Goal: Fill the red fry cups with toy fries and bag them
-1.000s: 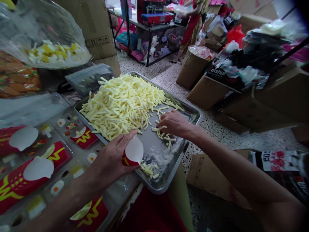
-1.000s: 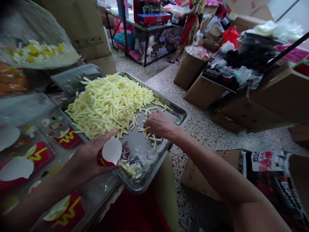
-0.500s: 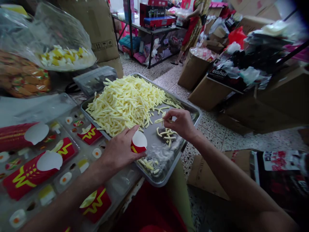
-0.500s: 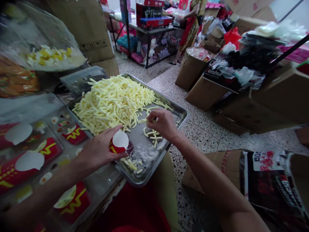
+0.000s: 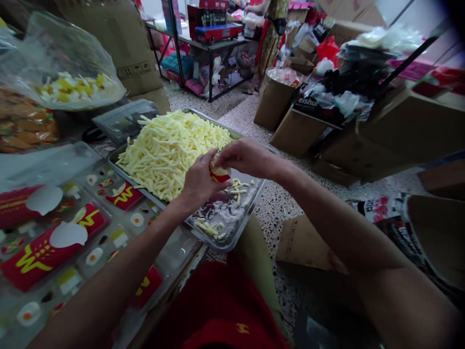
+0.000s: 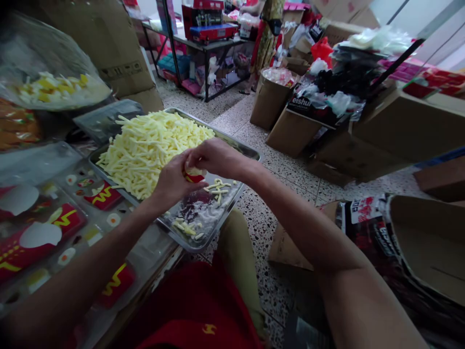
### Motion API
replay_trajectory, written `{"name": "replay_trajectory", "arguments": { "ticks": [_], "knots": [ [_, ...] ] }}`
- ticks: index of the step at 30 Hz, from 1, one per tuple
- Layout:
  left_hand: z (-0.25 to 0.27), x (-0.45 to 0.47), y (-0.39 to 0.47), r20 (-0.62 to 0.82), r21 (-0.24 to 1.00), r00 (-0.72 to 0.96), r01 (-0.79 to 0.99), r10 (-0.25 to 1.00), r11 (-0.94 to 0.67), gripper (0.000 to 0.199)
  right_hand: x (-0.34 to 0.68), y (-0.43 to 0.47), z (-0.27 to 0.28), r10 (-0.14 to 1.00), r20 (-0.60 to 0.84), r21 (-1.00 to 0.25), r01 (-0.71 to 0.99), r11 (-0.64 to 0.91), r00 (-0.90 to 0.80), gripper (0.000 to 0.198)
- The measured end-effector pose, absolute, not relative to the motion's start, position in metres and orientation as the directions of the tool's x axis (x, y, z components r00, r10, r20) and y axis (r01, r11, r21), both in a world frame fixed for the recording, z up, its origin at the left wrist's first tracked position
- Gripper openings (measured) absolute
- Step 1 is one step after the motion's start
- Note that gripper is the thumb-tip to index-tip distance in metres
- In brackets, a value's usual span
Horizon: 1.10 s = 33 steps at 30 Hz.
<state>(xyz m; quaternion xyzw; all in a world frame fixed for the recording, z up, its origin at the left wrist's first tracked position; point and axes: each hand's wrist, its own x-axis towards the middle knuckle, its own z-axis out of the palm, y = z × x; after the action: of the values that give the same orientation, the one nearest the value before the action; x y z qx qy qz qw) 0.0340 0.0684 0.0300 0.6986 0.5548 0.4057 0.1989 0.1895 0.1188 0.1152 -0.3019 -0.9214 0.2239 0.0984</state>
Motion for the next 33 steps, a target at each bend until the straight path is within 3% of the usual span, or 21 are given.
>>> {"name": "replay_trajectory", "arguments": {
  "ticks": [4,9,12,15,17,19,23,28,30,33],
  "knots": [
    [0.027,0.031,0.068,0.452,0.744,0.011,0.548,0.892,-0.383,0.085,0.172,0.109,0.108,0.802,0.19,-0.45,0.676,0.584,-0.566,0.012],
    [0.021,0.022,0.068,0.433,0.736,-0.019,0.585,0.901,-0.341,0.089,0.186,0.114,0.107,0.794,0.205,-0.54,0.61,0.58,-0.573,0.016],
    [0.017,0.012,0.066,0.359,0.732,0.0,0.62,0.933,-0.282,0.094,0.223,0.122,0.096,0.823,0.09,-0.53,0.673,0.516,-0.56,0.02],
    [0.016,0.004,0.062,0.289,0.726,0.067,0.634,0.955,-0.264,0.094,0.247,0.124,0.07,0.762,-0.111,-0.433,0.721,0.541,-0.638,0.042],
    [0.015,0.002,0.059,0.266,0.719,0.109,0.639,0.958,-0.272,0.096,0.251,0.124,0.052,0.732,-0.167,-0.374,0.729,0.573,-0.661,0.048],
    [0.015,0.0,0.057,0.246,0.714,0.131,0.646,0.96,-0.271,0.098,0.248,0.127,0.038,0.731,-0.178,-0.327,0.74,0.587,-0.659,0.046],
    [0.011,-0.001,0.055,0.184,0.688,0.156,0.684,0.97,-0.241,0.099,0.237,0.132,0.024,0.77,-0.231,-0.274,0.799,0.535,-0.594,0.022],
    [0.007,0.003,0.049,0.113,0.6,0.157,0.776,0.981,-0.194,0.099,0.23,0.129,0.017,0.854,-0.194,-0.234,0.868,0.439,-0.484,0.021],
    [0.008,0.005,0.044,0.078,0.563,0.152,0.809,0.985,-0.17,0.098,0.229,0.127,0.017,0.905,-0.167,-0.326,0.888,0.323,-0.391,0.019],
    [0.01,0.009,0.038,0.051,0.503,0.147,0.851,0.988,-0.152,0.097,0.224,0.123,0.021,0.955,-0.211,-0.665,0.747,0.015,-0.208,0.012]
  ]
}}
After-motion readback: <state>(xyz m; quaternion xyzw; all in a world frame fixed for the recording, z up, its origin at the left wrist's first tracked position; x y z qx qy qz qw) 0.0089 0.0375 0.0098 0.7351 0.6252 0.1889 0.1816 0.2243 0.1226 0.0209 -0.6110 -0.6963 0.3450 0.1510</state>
